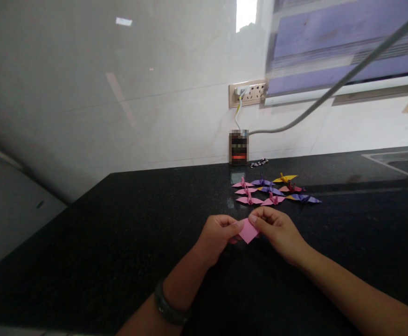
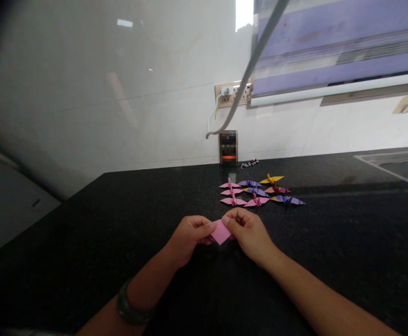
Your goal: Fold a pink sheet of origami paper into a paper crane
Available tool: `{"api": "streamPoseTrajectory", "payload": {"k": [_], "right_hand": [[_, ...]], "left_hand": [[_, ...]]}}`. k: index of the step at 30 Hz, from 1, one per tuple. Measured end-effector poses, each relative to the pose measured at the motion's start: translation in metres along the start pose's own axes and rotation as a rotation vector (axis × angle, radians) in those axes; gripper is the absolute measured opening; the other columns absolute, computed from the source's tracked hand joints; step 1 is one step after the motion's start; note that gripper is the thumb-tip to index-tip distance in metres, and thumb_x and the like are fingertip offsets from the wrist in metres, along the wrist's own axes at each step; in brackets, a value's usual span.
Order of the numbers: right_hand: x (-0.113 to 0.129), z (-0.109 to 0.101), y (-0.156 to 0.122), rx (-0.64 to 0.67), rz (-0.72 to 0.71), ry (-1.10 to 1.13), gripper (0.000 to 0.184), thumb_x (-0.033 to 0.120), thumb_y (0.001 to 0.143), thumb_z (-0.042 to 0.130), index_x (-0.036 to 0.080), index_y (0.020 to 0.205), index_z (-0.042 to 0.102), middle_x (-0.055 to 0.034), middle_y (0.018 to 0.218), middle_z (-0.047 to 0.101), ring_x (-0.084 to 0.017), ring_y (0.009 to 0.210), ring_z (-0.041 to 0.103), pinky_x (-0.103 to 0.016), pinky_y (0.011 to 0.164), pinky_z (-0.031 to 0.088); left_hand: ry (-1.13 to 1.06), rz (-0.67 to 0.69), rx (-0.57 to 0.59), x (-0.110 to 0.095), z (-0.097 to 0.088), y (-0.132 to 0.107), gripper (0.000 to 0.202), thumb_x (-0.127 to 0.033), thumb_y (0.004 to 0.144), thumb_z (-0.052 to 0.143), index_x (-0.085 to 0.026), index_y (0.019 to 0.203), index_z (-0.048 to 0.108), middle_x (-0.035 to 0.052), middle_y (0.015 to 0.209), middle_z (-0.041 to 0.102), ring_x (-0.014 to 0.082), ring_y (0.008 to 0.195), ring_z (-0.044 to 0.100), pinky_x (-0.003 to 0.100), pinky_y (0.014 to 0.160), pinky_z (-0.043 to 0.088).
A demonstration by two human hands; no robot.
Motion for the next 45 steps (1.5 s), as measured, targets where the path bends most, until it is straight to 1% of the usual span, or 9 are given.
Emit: {"api": "streamPoseTrajectory", "payload": {"k": [9, 12, 14, 18, 21, 29, 33, 40, 45], "right_hand": [[0.001, -0.009, 0.002, -0.041, -0.017, -0.066, 0.021, 0.036, 0.074, 0.052, 0.015, 0.073, 0.055, -0.0001, 0.062, 0.051, -0.01, 0.053, 0.046, -0.022, 0.05, 0.039], [0.005, -0.004, 0.003, 0.019, -0.066, -0.148, 0.019, 0.033, 0.073, 0.053, 0.015, 0.074, 0.058, -0.0014, 0.065, 0.056, -0.012, 0.058, 0.05, -0.024, 0.054, 0.042], [0.009, 0.0, 0.001, 0.052, -0.097, -0.216, 0.017, 0.032, 0.074, 0.052, 0.016, 0.076, 0.06, -0.0027, 0.068, 0.059, -0.014, 0.062, 0.053, -0.026, 0.057, 0.044], [0.041, -0.005, -0.008, -0.03, -0.387, -0.424, 0.026, 0.019, 0.076, 0.046, 0.02, 0.1, 0.055, -0.0073, 0.096, 0.055, -0.019, 0.089, 0.051, -0.034, 0.075, 0.044], [0.062, 0.005, -0.02, -0.015, -0.639, -0.666, 0.032, 0.009, 0.07, 0.046, 0.02, 0.098, 0.056, -0.0095, 0.109, 0.044, -0.023, 0.106, 0.04, -0.039, 0.087, 0.037], [0.062, 0.019, -0.025, 0.043, -0.786, -0.913, 0.024, 0.013, 0.074, 0.047, 0.024, 0.09, 0.061, -0.0084, 0.113, 0.041, -0.024, 0.105, 0.04, -0.039, 0.082, 0.04], [0.062, 0.017, -0.023, 0.028, -0.742, -0.806, 0.017, 0.017, 0.075, 0.049, 0.024, 0.084, 0.062, -0.0079, 0.107, 0.046, -0.022, 0.101, 0.043, -0.038, 0.08, 0.041], [0.043, 0.006, -0.013, -0.072, -0.444, -0.483, 0.012, 0.02, 0.078, 0.047, 0.02, 0.075, 0.059, -0.0054, 0.089, 0.053, -0.018, 0.087, 0.05, -0.032, 0.077, 0.041], [0.031, 0.003, -0.009, -0.073, -0.34, -0.374, 0.01, 0.021, 0.077, 0.049, 0.02, 0.074, 0.058, -0.0043, 0.085, 0.057, -0.016, 0.079, 0.053, -0.028, 0.071, 0.043]], "left_hand": [[-0.027, -0.035, 0.086, 0.001, 0.008, -0.002, 0.034, -0.041, 0.07, 0.053, -0.011, 0.083, 0.064, 0.008, 0.073, 0.063, 0.0124, 0.064, 0.056, 0.02, 0.054, 0.042], [-0.028, -0.033, 0.115, 0.0, 0.011, -0.003, 0.033, -0.038, 0.069, 0.056, -0.013, 0.09, 0.063, 0.0083, 0.081, 0.063, 0.0129, 0.068, 0.057, 0.022, 0.057, 0.043], [-0.024, -0.036, 0.114, 0.002, 0.011, -0.003, 0.031, -0.036, 0.068, 0.058, -0.011, 0.084, 0.064, 0.0081, 0.077, 0.063, 0.0126, 0.065, 0.057, 0.021, 0.056, 0.044], [-0.094, -0.035, -0.011, 0.005, -0.004, 0.002, 0.03, -0.037, 0.067, 0.058, -0.01, 0.081, 0.063, 0.008, 0.073, 0.063, 0.0118, 0.06, 0.058, 0.02, 0.052, 0.044], [-0.141, -0.057, -0.101, 0.007, -0.015, 0.004, 0.031, -0.037, 0.069, 0.057, -0.01, 0.084, 0.061, 0.009, 0.074, 0.064, 0.0119, 0.059, 0.059, 0.019, 0.05, 0.043], [-0.119, -0.063, -0.07, 0.008, -0.009, 0.003, 0.026, -0.037, 0.069, 0.056, -0.012, 0.078, 0.054, 0.0067, 0.073, 0.063, 0.0136, 0.061, 0.061, 0.019, 0.049, 0.044], [-0.084, -0.032, -0.106, 0.005, -0.009, 0.003, 0.023, -0.033, 0.068, 0.058, -0.012, 0.075, 0.054, 0.0049, 0.068, 0.062, 0.0127, 0.059, 0.06, 0.019, 0.05, 0.044], [-0.07, 0.018, -0.121, -0.002, -0.005, 0.001, 0.021, -0.03, 0.069, 0.058, -0.012, 0.077, 0.054, 0.0068, 0.07, 0.064, 0.0143, 0.06, 0.061, 0.02, 0.049, 0.044], [-0.043, 0.035, -0.116, -0.004, -0.002, 0.0, 0.019, -0.029, 0.071, 0.056, -0.012, 0.078, 0.054, 0.0055, 0.068, 0.063, 0.0137, 0.061, 0.061, 0.02, 0.051, 0.044]]}}
Point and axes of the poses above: each hand's wrist, its own y-axis towards the middle knuckle, its own z-axis out of the palm, x = y × z, the point moved 10 cm from there along y, towards the middle knuckle
